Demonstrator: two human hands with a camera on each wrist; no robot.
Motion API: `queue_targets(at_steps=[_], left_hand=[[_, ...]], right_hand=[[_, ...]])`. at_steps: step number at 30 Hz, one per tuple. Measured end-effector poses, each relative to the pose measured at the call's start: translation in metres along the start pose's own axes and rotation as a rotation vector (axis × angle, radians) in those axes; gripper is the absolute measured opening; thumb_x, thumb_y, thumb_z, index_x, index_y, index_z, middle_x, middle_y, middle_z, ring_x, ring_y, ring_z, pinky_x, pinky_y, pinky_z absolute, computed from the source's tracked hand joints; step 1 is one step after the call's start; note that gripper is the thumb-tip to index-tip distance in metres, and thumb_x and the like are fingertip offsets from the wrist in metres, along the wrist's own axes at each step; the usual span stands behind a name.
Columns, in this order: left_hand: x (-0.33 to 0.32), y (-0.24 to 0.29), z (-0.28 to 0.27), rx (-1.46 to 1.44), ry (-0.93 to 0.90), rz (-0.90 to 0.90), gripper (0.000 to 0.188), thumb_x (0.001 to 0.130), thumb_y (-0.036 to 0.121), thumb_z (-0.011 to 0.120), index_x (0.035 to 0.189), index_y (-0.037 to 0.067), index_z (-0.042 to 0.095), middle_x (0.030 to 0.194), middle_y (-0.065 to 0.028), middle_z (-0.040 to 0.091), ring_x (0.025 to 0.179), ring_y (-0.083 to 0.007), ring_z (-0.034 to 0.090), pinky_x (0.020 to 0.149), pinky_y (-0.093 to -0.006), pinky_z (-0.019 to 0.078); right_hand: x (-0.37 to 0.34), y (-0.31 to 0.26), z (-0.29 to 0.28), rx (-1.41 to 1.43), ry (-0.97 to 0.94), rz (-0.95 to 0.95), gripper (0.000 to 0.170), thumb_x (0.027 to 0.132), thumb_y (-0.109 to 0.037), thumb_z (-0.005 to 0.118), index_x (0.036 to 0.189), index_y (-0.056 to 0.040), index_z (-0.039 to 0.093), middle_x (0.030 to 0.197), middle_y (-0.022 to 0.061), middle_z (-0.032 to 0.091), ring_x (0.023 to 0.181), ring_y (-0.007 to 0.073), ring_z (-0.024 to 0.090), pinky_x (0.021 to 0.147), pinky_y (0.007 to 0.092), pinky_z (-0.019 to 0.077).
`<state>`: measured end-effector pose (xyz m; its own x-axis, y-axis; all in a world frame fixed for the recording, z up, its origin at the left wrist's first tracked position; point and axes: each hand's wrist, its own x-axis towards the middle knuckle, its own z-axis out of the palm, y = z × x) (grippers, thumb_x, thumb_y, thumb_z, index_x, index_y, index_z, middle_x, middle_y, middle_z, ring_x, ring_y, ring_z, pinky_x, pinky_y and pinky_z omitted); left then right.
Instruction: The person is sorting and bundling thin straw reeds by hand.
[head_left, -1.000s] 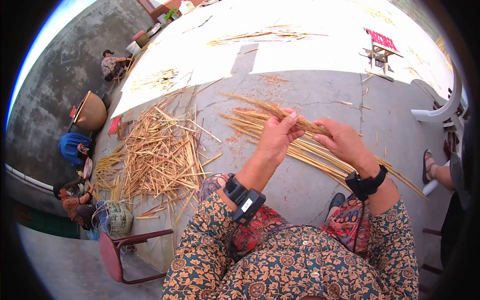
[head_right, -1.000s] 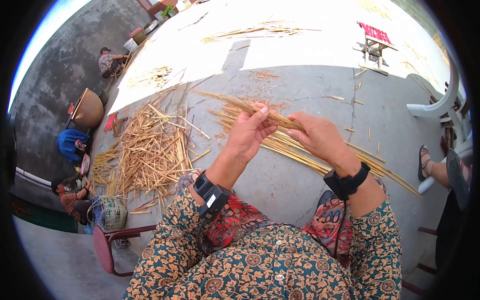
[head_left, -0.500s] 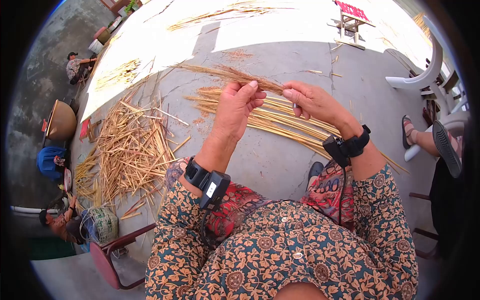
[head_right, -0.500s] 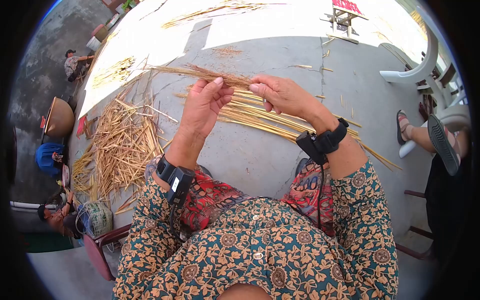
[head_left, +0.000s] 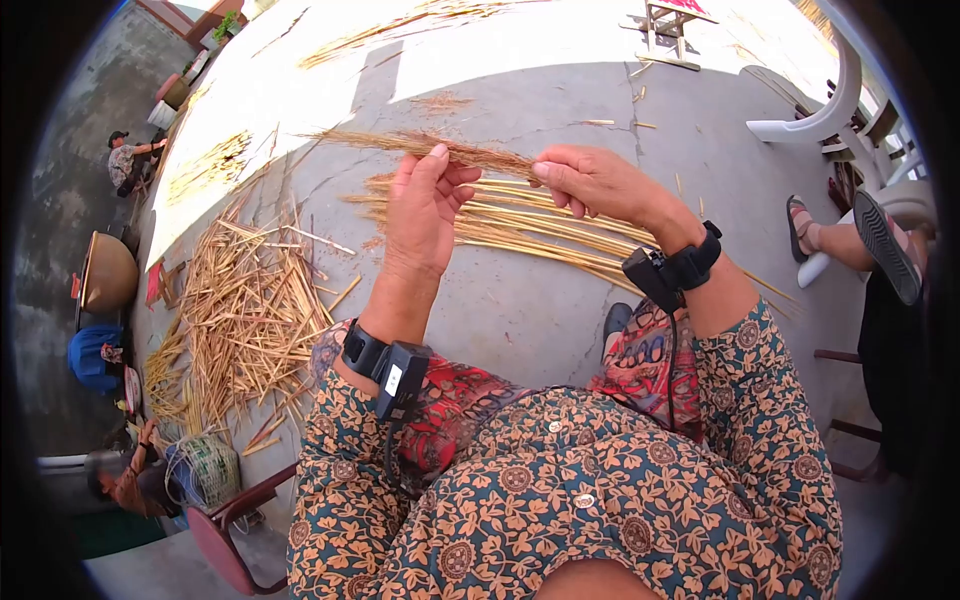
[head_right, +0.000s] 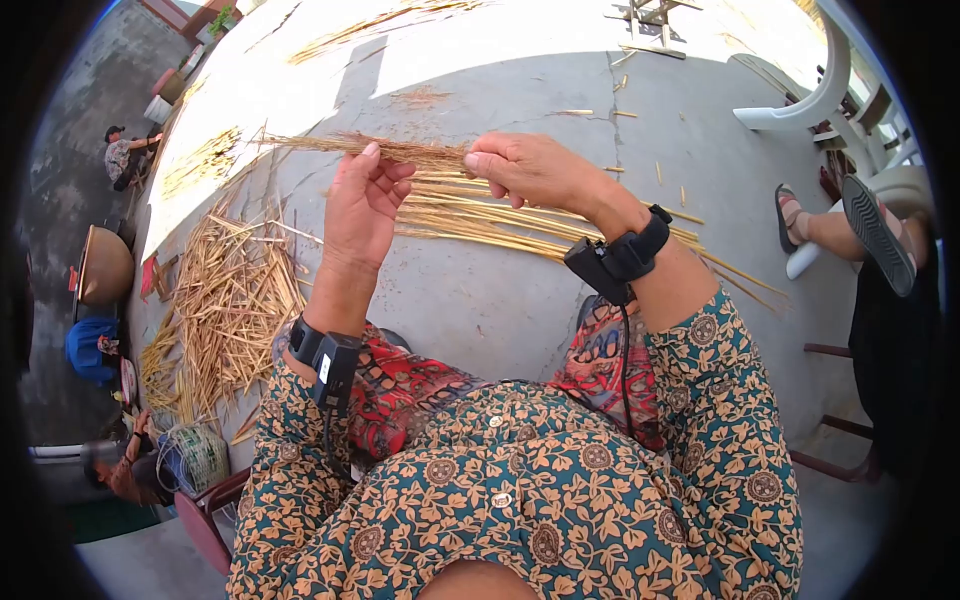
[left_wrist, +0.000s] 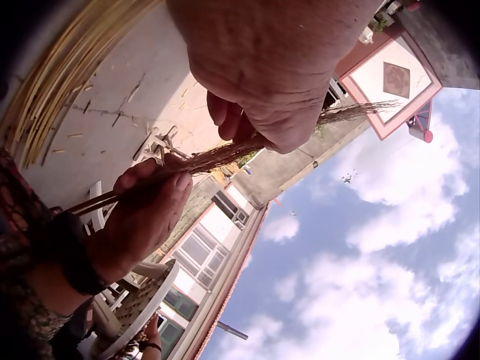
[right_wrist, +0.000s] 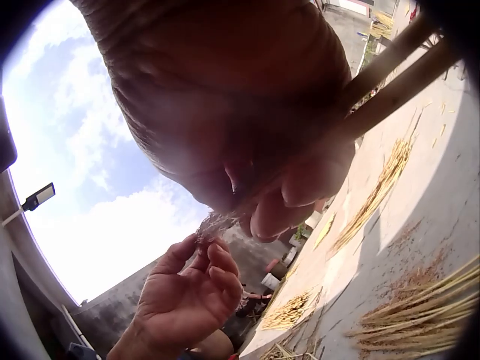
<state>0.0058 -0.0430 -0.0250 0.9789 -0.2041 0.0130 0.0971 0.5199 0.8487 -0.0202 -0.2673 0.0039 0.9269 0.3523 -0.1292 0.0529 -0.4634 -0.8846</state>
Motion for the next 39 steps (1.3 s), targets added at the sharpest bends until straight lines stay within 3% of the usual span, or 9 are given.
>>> queue_targets(at_steps=[7,10,13,16,19,22,26,39], left_hand=[[-0.003,0.000,0.005,0.034,-0.058,-0.021,0.016,0.094,0.016,0.055,0.106,0.005,0.055,0.096,-0.0058,0.064,0.084,-0.0162,0.064,0.071,-0.0268,0.0525],[-0.006,-0.001,0.011,0.080,-0.094,-0.050,0.017,0.094,0.017,0.056,0.107,0.005,0.056,0.096,-0.0055,0.064,0.084,-0.0156,0.064,0.071,-0.0258,0.0522],[-0.007,0.001,0.012,0.178,-0.066,-0.058,0.018,0.094,0.018,0.057,0.107,0.005,0.057,0.096,-0.0053,0.064,0.084,-0.0148,0.064,0.070,-0.0246,0.0517],[-0.005,0.004,0.010,0.237,-0.004,-0.040,0.018,0.094,0.018,0.057,0.106,0.005,0.057,0.095,-0.0053,0.065,0.083,-0.0139,0.064,0.069,-0.0234,0.0510],[-0.004,0.007,0.004,0.249,0.045,-0.011,0.017,0.093,0.018,0.058,0.105,0.005,0.058,0.093,-0.0050,0.065,0.081,-0.0128,0.064,0.068,-0.0224,0.0505],[-0.003,0.011,-0.001,0.282,0.090,0.012,0.017,0.093,0.018,0.059,0.104,0.005,0.059,0.091,-0.0045,0.066,0.079,-0.0115,0.064,0.068,-0.0218,0.0502],[-0.001,0.011,-0.005,0.356,0.103,0.085,0.023,0.090,0.021,0.063,0.104,0.003,0.060,0.090,-0.0042,0.066,0.075,-0.0090,0.061,0.064,-0.0205,0.0469],[-0.001,0.015,-0.001,0.362,0.156,0.053,0.014,0.089,0.020,0.063,0.095,0.007,0.060,0.084,-0.0026,0.065,0.071,-0.0082,0.061,0.059,-0.0200,0.0458]], right_hand=[[-0.001,-0.006,0.013,-0.078,0.070,-0.073,0.038,0.094,-0.040,0.054,0.116,-0.0085,0.056,0.067,-0.0015,0.052,0.059,0.0065,0.049,0.054,0.0236,0.0416],[0.007,0.004,0.019,-0.123,0.150,-0.242,0.034,0.095,-0.038,0.053,0.114,-0.0101,0.058,0.065,-0.0015,0.050,0.059,0.0063,0.049,0.053,0.0239,0.0403],[0.009,0.007,0.017,-0.153,0.165,-0.239,0.034,0.094,-0.040,0.052,0.112,-0.0117,0.059,0.083,0.0131,0.065,0.069,0.0302,0.062,0.064,0.0372,0.0488],[0.009,0.008,0.012,-0.383,0.237,-0.278,0.031,0.094,-0.038,0.052,0.109,-0.0126,0.061,0.083,0.0136,0.065,0.073,0.0330,0.062,0.065,0.0380,0.0494],[0.008,0.016,0.014,-0.364,0.309,-0.342,0.027,0.096,-0.032,0.053,0.106,-0.0079,0.060,0.068,0.0084,0.054,0.059,0.0200,0.051,0.057,0.0323,0.0425],[0.007,0.017,0.009,-0.367,0.337,-0.298,0.030,0.093,-0.038,0.052,0.106,-0.0123,0.062,0.082,0.0142,0.066,0.074,0.0349,0.063,0.064,0.0403,0.0492],[0.006,0.016,0.005,-0.379,0.341,-0.271,0.029,0.094,-0.037,0.052,0.106,-0.0119,0.061,0.080,0.0146,0.065,0.072,0.0350,0.062,0.064,0.0402,0.0492],[0.004,0.016,0.006,-0.451,0.314,-0.314,0.029,0.094,-0.037,0.052,0.104,-0.0122,0.061,0.077,0.0137,0.065,0.070,0.0342,0.063,0.061,0.0403,0.0491]])
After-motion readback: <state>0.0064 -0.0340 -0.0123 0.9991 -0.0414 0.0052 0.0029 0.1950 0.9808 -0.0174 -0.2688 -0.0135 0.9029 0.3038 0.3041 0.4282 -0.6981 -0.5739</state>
